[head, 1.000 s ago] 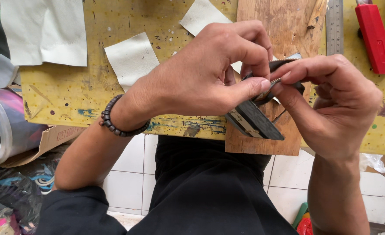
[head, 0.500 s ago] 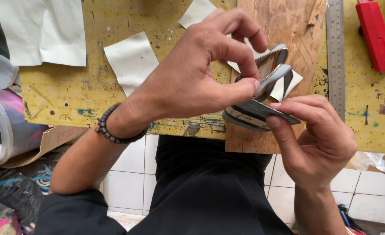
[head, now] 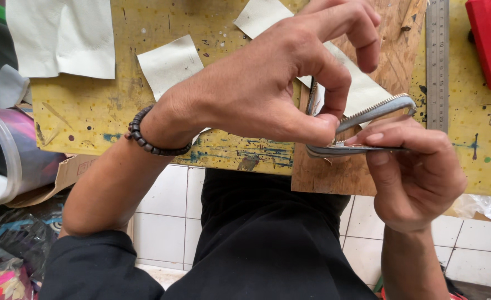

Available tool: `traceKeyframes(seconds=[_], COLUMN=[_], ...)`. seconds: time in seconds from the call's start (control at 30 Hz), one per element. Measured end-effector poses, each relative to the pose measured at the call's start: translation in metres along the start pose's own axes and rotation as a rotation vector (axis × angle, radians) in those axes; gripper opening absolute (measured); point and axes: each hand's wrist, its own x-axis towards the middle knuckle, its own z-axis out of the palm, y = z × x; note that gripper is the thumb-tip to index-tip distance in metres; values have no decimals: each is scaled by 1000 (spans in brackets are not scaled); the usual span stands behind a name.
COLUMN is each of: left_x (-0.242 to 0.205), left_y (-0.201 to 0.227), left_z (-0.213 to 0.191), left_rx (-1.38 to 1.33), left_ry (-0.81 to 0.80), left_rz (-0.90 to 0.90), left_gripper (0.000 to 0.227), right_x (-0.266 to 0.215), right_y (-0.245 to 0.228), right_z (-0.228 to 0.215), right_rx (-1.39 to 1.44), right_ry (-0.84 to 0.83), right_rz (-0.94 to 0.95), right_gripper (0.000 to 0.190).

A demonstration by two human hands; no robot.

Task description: The person handles a small patterned pouch, opening and closing the zipper to check its function. They then use a metal ruler and a wooden stick to measure the pouch and a separate strip of white leather on a workbench.

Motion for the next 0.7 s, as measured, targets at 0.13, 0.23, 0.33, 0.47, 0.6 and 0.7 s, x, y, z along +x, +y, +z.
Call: traceKeyframes(seconds=[0.13,0.23,0.33,0.47,0.6,0.7], left_x=[-1,-1,-2,-5,-6,-5], left_y=[-1,-1,-1,0,0,2], left_z=[5,8,12,13,12,12], left_rx=[6,-1,0,-40,-73,-81], left_ry=[-9,-15,-2,-10,-33,-46], left_rz=[-21,-28,-53,-81,-38,-30], left_gripper=[8,7,9,12,12,13], right_x=[-5,-9,-12,-11,-7,-3], right_y=[4,10,17,24,18,7], right_z=[3,1,-3,-7,-9,-4], right_rx=[39,48,61,-12,-107,-111], right_ry=[53,96,70,-36,-67,-35], right_rz=[62,99,104,-6,-62,-93], right_gripper=[9,12,23,39,22,16])
